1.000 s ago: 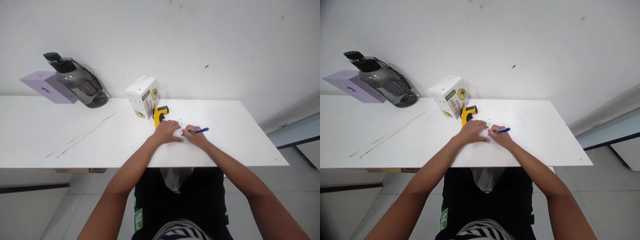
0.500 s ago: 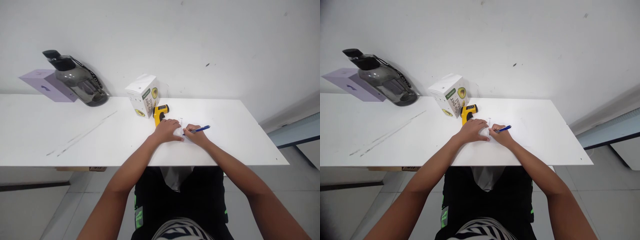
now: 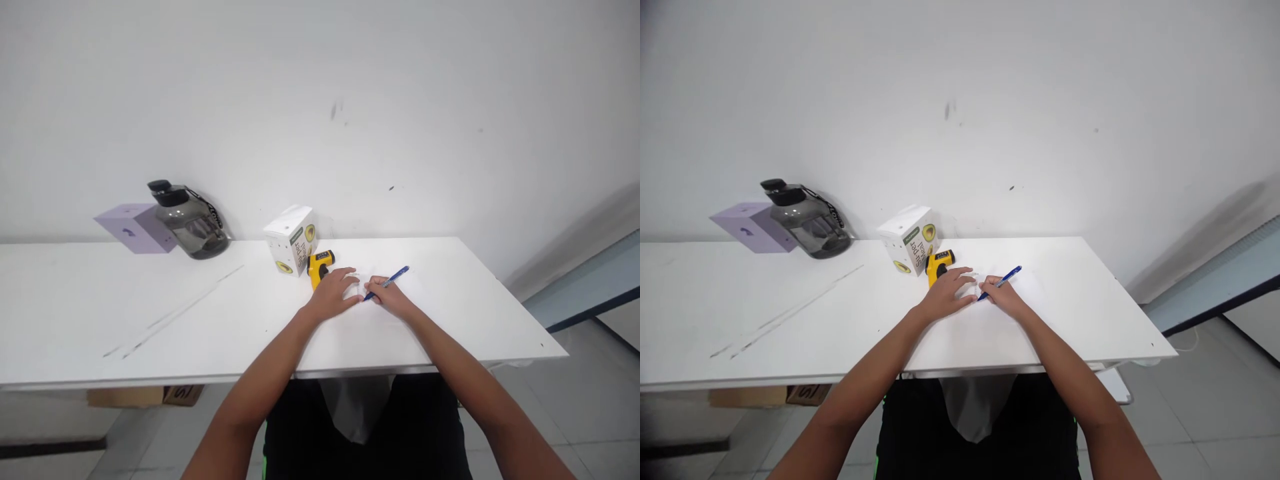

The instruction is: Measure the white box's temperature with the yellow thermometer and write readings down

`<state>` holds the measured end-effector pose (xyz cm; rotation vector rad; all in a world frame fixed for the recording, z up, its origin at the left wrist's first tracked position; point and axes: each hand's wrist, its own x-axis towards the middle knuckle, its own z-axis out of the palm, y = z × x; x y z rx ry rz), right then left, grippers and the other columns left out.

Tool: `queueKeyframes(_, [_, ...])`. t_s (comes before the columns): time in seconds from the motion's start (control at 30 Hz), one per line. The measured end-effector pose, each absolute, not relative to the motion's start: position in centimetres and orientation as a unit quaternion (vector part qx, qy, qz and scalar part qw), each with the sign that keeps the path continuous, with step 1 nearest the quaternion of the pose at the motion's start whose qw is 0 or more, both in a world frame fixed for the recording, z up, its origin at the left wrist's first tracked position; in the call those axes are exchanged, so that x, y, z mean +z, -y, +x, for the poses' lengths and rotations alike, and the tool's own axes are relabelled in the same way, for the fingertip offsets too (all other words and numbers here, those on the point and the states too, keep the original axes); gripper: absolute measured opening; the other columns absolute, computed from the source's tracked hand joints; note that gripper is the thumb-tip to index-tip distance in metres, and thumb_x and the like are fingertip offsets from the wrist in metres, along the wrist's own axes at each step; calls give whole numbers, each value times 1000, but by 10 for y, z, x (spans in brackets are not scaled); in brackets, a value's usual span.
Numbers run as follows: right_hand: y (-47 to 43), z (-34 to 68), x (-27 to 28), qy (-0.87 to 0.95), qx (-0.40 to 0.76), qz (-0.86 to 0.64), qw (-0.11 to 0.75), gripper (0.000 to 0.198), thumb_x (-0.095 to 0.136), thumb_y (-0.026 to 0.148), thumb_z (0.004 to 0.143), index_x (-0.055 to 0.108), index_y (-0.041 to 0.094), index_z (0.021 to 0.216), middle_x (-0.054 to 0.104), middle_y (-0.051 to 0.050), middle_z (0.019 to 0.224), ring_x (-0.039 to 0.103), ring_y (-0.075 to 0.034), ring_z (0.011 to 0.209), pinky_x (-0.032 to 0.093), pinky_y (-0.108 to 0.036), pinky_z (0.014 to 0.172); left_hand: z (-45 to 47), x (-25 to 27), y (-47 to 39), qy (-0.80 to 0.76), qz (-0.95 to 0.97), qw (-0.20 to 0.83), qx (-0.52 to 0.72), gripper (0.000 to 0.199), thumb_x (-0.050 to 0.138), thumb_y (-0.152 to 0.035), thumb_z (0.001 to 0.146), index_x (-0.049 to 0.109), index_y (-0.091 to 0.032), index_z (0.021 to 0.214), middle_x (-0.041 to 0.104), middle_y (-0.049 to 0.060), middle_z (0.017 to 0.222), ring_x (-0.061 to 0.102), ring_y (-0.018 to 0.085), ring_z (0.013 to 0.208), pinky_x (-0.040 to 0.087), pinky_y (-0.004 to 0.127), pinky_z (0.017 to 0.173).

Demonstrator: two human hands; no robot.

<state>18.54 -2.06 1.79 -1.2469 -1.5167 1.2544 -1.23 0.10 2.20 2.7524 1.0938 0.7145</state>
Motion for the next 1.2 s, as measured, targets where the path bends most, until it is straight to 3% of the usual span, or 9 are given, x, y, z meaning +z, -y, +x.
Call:
queueKeyframes(0.13, [24, 187, 12, 606, 444, -521, 405, 35, 51, 49, 81, 50, 20, 63, 43, 6, 48, 38, -10, 47, 29, -23, 49, -16, 25, -5, -411, 858, -17, 306, 26, 46, -40, 91, 60, -24, 107, 53, 6, 130, 40, 21, 129, 35, 42, 105])
queueKeyframes(0.23, [26, 188, 7, 641, 324, -567, 403, 33, 53, 52, 81, 55, 21, 71, 54, 3, 62, 49, -14, 59, 36, -25, 56, -24, 28, -10, -520, 773, -73, 357, 26, 46, -35, 90, 58, -23, 110, 44, 10, 138, 25, 27, 138, 26, 50, 110])
queueKeyframes(0.3, [25, 191, 4, 684, 223, -570, 397, 28, 53, 49, 82, 59, 22, 81, 60, 0, 77, 55, -16, 70, 40, -27, 63, -30, 30, -14, -598, 688, -98, 399, 37, 47, -38, 89, 51, -20, 121, 31, 14, 146, 13, 31, 142, 19, 55, 111])
queueKeyframes(0.4, [20, 196, -3, 725, 105, -575, 365, 24, 46, 40, 88, 60, 23, 98, 59, -4, 97, 57, -16, 75, 42, -28, 66, -38, 31, -21, -673, 589, -102, 435, 65, 49, -45, 86, 25, -16, 140, 12, 19, 151, 2, 34, 143, 15, 59, 111])
queueKeyframes(0.5, [14, 203, -8, 709, 51, -628, 316, 28, 39, 26, 89, 58, 24, 109, 55, -5, 106, 56, -15, 71, 40, -26, 61, -45, 28, -30, -704, 542, -77, 452, 84, 51, -49, 85, 2, -16, 144, 8, 21, 151, 4, 34, 142, 16, 57, 111])
queueKeyframes(0.6, [12, 207, -9, 675, 27, -677, 291, 35, 38, 15, 87, 57, 21, 116, 54, -7, 108, 57, -16, 75, 40, -27, 60, -51, 20, -41, -725, 508, -45, 463, 93, 53, -51, 82, -7, -15, 144, 12, 21, 150, 10, 34, 141, 18, 55, 112])
queueKeyframes(0.83, [11, 216, -2, 611, 2, -753, 244, 35, 38, 19, 91, 60, 18, 118, 55, -11, 106, 57, -17, 72, 36, -30, 59, -57, 11, -52, -752, 460, 69, 467, 97, 54, -57, 76, 1, -11, 145, 18, 21, 148, 9, 39, 140, 19, 54, 112])
queueKeyframes(1.0, [8, 219, -2, 599, 26, -773, 206, 32, 37, 23, 93, 65, 19, 108, 56, -9, 95, 54, -17, 69, 33, -29, 58, -57, 12, -54, -759, 445, 86, 466, 96, 57, -57, 74, 8, -13, 144, 22, 20, 147, 12, 38, 139, 21, 53, 111])
queueKeyframes(1.2, [9, 214, -6, 644, 61, -728, 227, 30, 40, 28, 93, 63, 26, 112, 55, -4, 95, 55, -14, 73, 35, -25, 61, -55, 9, -55, -756, 423, 92, 491, 95, 64, -51, 71, 12, -14, 142, 26, 19, 145, 15, 37, 138, 22, 51, 111])
